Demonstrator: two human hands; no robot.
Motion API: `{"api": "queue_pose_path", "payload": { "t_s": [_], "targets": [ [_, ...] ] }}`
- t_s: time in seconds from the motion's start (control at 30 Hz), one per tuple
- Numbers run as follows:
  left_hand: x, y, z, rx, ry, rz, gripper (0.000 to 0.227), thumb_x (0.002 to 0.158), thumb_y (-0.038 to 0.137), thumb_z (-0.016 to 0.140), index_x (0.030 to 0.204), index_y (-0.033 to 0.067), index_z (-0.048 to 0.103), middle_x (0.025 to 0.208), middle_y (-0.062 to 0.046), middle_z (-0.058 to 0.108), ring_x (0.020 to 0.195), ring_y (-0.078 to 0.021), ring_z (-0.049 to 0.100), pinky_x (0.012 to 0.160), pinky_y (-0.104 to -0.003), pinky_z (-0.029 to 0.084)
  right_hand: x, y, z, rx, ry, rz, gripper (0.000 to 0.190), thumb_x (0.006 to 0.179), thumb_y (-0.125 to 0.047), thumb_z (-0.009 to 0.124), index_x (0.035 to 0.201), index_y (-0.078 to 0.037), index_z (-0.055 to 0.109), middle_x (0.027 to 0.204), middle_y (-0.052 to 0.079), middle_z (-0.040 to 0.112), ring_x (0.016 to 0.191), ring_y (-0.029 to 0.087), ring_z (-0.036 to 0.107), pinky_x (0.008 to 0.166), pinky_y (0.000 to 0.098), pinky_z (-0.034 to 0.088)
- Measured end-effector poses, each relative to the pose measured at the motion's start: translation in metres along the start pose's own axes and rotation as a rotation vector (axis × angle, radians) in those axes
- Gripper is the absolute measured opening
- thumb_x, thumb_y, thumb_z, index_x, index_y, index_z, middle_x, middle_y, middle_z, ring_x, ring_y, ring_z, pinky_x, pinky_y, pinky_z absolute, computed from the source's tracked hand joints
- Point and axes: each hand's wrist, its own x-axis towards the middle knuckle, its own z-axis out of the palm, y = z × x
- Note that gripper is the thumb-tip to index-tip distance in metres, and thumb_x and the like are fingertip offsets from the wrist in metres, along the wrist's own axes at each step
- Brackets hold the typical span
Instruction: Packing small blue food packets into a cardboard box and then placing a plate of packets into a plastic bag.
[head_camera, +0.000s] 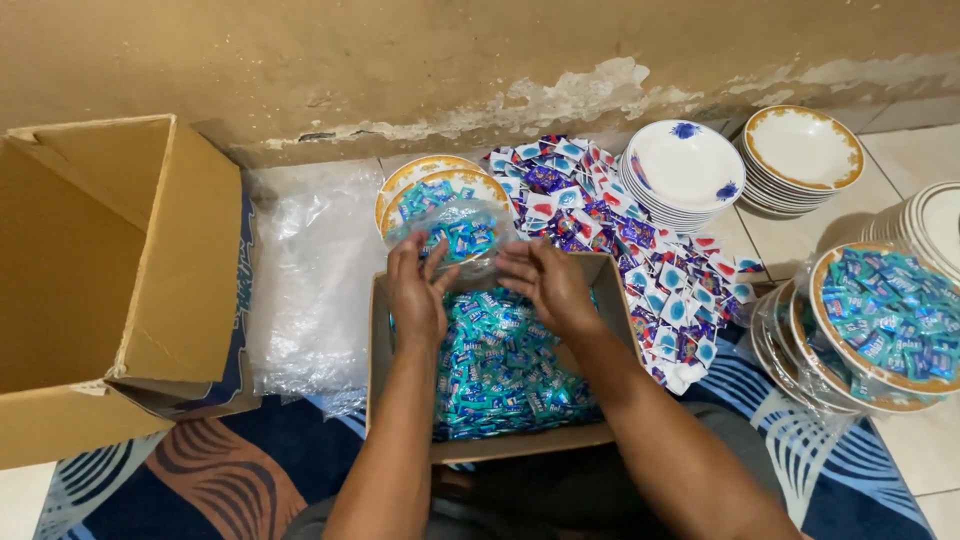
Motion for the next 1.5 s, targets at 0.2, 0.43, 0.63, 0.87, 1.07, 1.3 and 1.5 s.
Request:
{"api": "queue_pose_path", "payload": {
  "t_s": [0.2, 0.43, 0.63, 0.87, 1.07, 1.3, 1.5],
  "targets": [
    [-0.047, -0.059, -0.077, 0.574, 0.107, -0.196, 0.039, 0.112, 0.040, 0.041, 0.113, 0.0100, 0.066, 0.112, -0.015, 0.075, 0.096, -0.0268, 0.077, 0.074, -0.034, 0.062, 0.003, 0.091, -0.063, -1.238, -0.092, -0.279, 0.060, 0.100, -0.022, 0.052, 0.157, -0.006, 0.042, 0.160, 0.027, 0.036, 0.152, 0.041, 0.028, 0.127, 0.0499, 0.022],
    [-0.044, -0.126, -0.160, 1.341, -0.093, -0.218, 0.044, 0.104, 0.052, 0.043, 0.115, 0.0170, 0.068, 0.109, -0.012, 0.075, 0.108, -0.0375, 0.071, 0.082, -0.048, 0.060, -0.060, 0.131, -0.046, -1.838, -0.433, -0.307, 0.055, 0.091, -0.010, 0.067, 0.144, -0.014, 0.055, 0.153, 0.026, 0.045, 0.139, 0.048, 0.048, 0.097, 0.0595, 0.054],
    [-0.049, -0.126, -0.140, 1.599, -0.408, 0.210, 0.032, 0.100, 0.016, 0.053, 0.129, 0.0155, 0.066, 0.123, -0.013, 0.065, 0.115, -0.0366, 0.066, 0.087, -0.047, 0.061, -0.084, 0.094, -0.049, -1.978, -0.526, -0.286, 0.019, 0.095, -0.013, 0.058, 0.094, -0.014, 0.077, 0.087, 0.008, 0.076, 0.085, 0.027, 0.077, 0.068, 0.0384, 0.063],
    [-0.060, -0.151, -0.168, 1.813, -0.573, 0.180, 0.027, 0.095, 0.014, 0.057, 0.118, 0.0139, 0.070, 0.113, -0.017, 0.063, 0.099, -0.0411, 0.068, 0.081, -0.052, 0.061, -0.090, 0.082, -0.081, -1.160, -0.108, -0.155, 0.026, 0.095, -0.027, 0.073, 0.079, -0.009, 0.063, 0.068, 0.012, 0.064, 0.072, 0.032, 0.066, 0.067, 0.0454, 0.051],
    [-0.055, -0.119, -0.151, 1.391, -0.363, 0.110, 0.017, 0.092, 0.023, 0.065, 0.082, 0.0093, 0.066, 0.081, -0.013, 0.064, 0.082, -0.0396, 0.069, 0.069, -0.050, 0.056, -0.021, 0.162, -0.159, -0.608, 0.207, -0.029, 0.048, 0.104, -0.046, 0.064, 0.077, -0.007, 0.063, 0.067, 0.012, 0.064, 0.070, 0.024, 0.062, 0.064, 0.0390, 0.050],
    [-0.066, -0.104, -0.133, 0.448, -0.134, 0.019, 0.024, 0.093, 0.002, 0.070, 0.079, 0.0062, 0.051, 0.133, -0.012, 0.064, 0.108, -0.0187, 0.054, 0.090, -0.036, 0.044, -0.040, 0.115, -0.133, -0.043, 0.314, 0.181, 0.036, 0.105, -0.045, 0.060, 0.103, -0.009, 0.057, 0.113, 0.014, 0.074, 0.110, 0.031, 0.073, 0.091, 0.0470, 0.059],
    [-0.048, -0.137, -0.155, 0.286, -0.043, -0.032, 0.035, 0.092, -0.001, 0.071, 0.112, 0.0125, 0.045, 0.090, 0.000, 0.061, 0.055, -0.0046, 0.050, 0.050, -0.018, 0.044, -0.037, 0.116, -0.137, -0.035, 0.273, 0.159, 0.020, 0.102, -0.032, 0.066, 0.099, -0.016, 0.054, 0.094, 0.007, 0.076, 0.078, 0.020, 0.077, 0.058, 0.0312, 0.063]
  ]
}}
